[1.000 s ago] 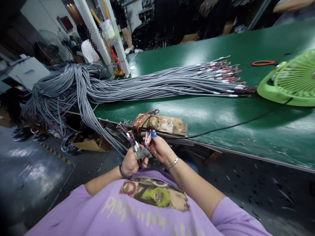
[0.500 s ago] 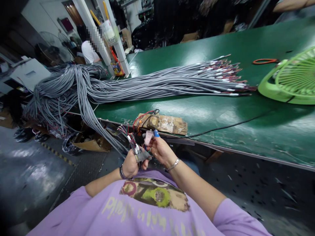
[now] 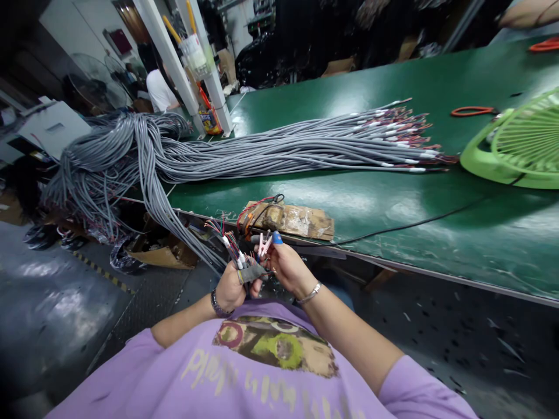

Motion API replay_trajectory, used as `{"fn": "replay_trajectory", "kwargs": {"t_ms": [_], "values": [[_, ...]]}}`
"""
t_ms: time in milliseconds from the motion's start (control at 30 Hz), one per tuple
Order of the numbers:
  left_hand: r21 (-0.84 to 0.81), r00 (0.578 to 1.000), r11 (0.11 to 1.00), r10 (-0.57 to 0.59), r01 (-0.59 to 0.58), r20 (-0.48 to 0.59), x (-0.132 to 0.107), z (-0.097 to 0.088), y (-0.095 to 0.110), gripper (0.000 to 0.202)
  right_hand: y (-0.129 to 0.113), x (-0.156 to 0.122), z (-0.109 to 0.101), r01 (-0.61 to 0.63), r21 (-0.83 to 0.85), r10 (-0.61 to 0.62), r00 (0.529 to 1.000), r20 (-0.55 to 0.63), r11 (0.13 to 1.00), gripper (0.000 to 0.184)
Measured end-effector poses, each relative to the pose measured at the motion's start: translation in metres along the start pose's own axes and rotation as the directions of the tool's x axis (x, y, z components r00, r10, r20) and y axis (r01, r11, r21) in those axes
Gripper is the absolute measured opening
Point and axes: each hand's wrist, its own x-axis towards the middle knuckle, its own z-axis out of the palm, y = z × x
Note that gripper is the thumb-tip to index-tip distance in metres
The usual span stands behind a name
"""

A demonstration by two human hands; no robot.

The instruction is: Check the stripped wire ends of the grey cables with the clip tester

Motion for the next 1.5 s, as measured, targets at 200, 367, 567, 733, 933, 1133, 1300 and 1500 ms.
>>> {"fn": "replay_trajectory", "kwargs": {"t_ms": [200, 367, 567, 733, 933, 1133, 1300, 1500], "values": [[0.039, 1.000, 0.999, -0.018, 0.018, 0.006, 0.004, 0.001, -0.002, 0.047, 0.003, 0.005, -0.005, -0.097, 0.047, 0.092, 0.991, 0.099, 0.994, 0.041], [0.053, 0.999, 0.998, -0.034, 0.035, -0.019, 0.006, 0.002, -0.007, 0.047, 0.006, 0.008, -0.005, -0.108, 0.063, 0.101, 0.989, 0.104, 0.992, 0.043], [0.034, 0.999, 0.999, -0.025, 0.026, -0.040, 0.001, 0.003, -0.001, 0.050, 0.009, 0.005, -0.006, -0.079, 0.132, 0.082, 0.997, -0.015, 0.988, 0.042], [0.059, 0.997, 0.996, 0.063, -0.060, -0.037, -0.007, -0.004, -0.004, 0.051, 0.003, 0.001, -0.007, -0.102, 0.113, 0.099, 0.995, 0.026, 0.988, 0.042], [0.175, 0.978, 0.966, 0.201, -0.190, -0.049, -0.011, -0.008, -0.008, 0.048, -0.003, -0.002, -0.004, -0.031, 0.033, 0.031, 0.999, 0.018, 0.999, 0.038], [0.227, 0.960, 0.943, 0.268, -0.245, -0.075, -0.006, 0.000, -0.001, 0.046, 0.002, 0.000, -0.006, 0.047, -0.010, -0.047, 0.999, -0.003, 0.999, 0.041], [0.280, 0.941, 0.916, 0.324, -0.286, -0.100, 0.000, 0.000, -0.004, 0.044, 0.009, 0.008, -0.011, -0.027, 0.033, 0.024, 0.995, 0.095, 0.999, 0.045], [0.398, 0.914, 0.846, 0.404, -0.354, -0.047, 0.006, -0.007, -0.013, 0.035, 0.009, 0.015, -0.008, -0.033, 0.170, 0.040, 0.998, -0.040, 0.985, 0.031]]}}
